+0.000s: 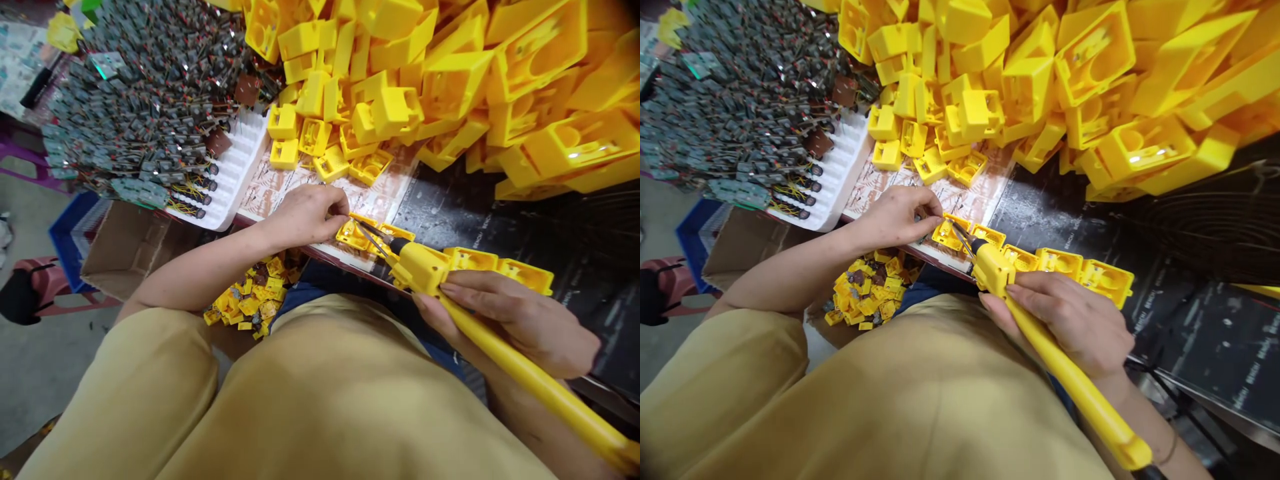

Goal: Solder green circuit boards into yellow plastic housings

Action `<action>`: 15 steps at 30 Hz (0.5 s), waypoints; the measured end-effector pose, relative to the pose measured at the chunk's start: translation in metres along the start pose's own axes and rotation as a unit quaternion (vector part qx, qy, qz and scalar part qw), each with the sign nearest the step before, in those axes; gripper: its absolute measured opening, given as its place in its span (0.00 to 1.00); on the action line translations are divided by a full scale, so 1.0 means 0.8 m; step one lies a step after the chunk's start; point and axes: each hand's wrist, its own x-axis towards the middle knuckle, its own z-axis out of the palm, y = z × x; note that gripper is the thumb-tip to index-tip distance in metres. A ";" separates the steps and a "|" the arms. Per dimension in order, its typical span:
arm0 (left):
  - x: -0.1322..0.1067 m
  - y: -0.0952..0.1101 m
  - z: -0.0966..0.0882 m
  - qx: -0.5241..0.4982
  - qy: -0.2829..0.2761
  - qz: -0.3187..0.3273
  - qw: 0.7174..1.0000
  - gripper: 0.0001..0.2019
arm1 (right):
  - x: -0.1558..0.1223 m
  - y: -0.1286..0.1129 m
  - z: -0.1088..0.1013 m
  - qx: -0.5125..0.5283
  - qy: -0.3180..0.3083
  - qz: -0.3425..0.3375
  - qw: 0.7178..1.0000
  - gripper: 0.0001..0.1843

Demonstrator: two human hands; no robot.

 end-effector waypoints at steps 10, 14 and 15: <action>0.009 0.006 -0.007 0.074 -0.006 0.031 0.997 0.08 | 0.009 -0.008 -0.020 -0.010 -0.127 0.051 0.991 0.09; 0.009 0.004 -0.007 0.088 -0.004 0.051 0.995 0.08 | 0.008 0.000 -0.032 -0.013 -0.054 0.052 0.997 0.08; 0.009 0.004 -0.007 0.089 -0.003 0.054 0.995 0.08 | 0.004 0.002 -0.034 -0.009 -0.035 0.067 0.997 0.09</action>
